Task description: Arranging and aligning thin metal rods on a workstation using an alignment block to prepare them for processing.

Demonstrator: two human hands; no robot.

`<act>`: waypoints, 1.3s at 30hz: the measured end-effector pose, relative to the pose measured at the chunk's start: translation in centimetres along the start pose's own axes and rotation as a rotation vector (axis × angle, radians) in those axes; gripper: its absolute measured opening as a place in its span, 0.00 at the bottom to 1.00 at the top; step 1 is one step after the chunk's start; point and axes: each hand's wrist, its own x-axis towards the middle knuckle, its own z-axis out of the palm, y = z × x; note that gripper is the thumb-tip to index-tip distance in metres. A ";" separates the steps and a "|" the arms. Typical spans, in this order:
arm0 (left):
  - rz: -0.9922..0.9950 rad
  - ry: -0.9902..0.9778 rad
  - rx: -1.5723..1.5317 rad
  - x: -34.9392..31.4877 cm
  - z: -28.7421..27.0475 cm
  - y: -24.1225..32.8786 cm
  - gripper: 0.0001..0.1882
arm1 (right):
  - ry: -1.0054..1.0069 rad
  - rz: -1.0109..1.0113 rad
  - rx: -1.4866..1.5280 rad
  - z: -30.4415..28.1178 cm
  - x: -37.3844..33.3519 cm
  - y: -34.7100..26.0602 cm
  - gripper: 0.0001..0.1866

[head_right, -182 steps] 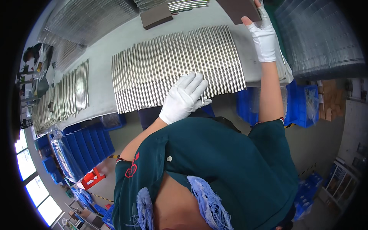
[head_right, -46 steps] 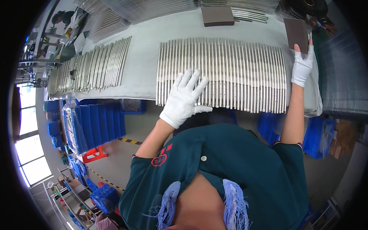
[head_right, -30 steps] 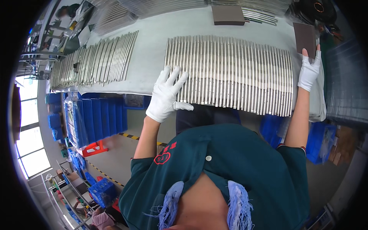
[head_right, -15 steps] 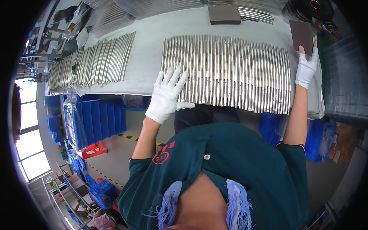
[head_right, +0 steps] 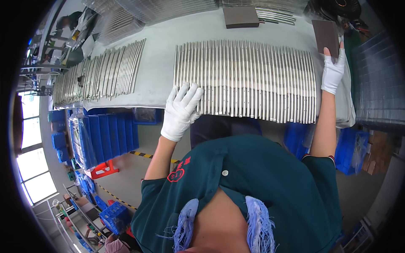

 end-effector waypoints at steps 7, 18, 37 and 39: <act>0.036 0.055 -0.030 -0.3 0.6 -0.4 0.42 | -0.002 -0.024 -0.023 -0.1 0.0 0.0 0.36; 0.010 -0.005 -0.051 -0.1 0.1 -0.4 0.42 | 0.011 0.013 0.012 0.4 0.1 -0.5 0.36; -0.442 0.596 -1.964 5.0 2.0 -7.1 0.39 | 0.015 0.039 0.165 0.5 -0.2 -1.0 0.36; -0.427 0.532 -1.904 5.2 2.1 -6.9 0.41 | 0.019 0.000 0.154 0.8 -0.2 -0.5 0.36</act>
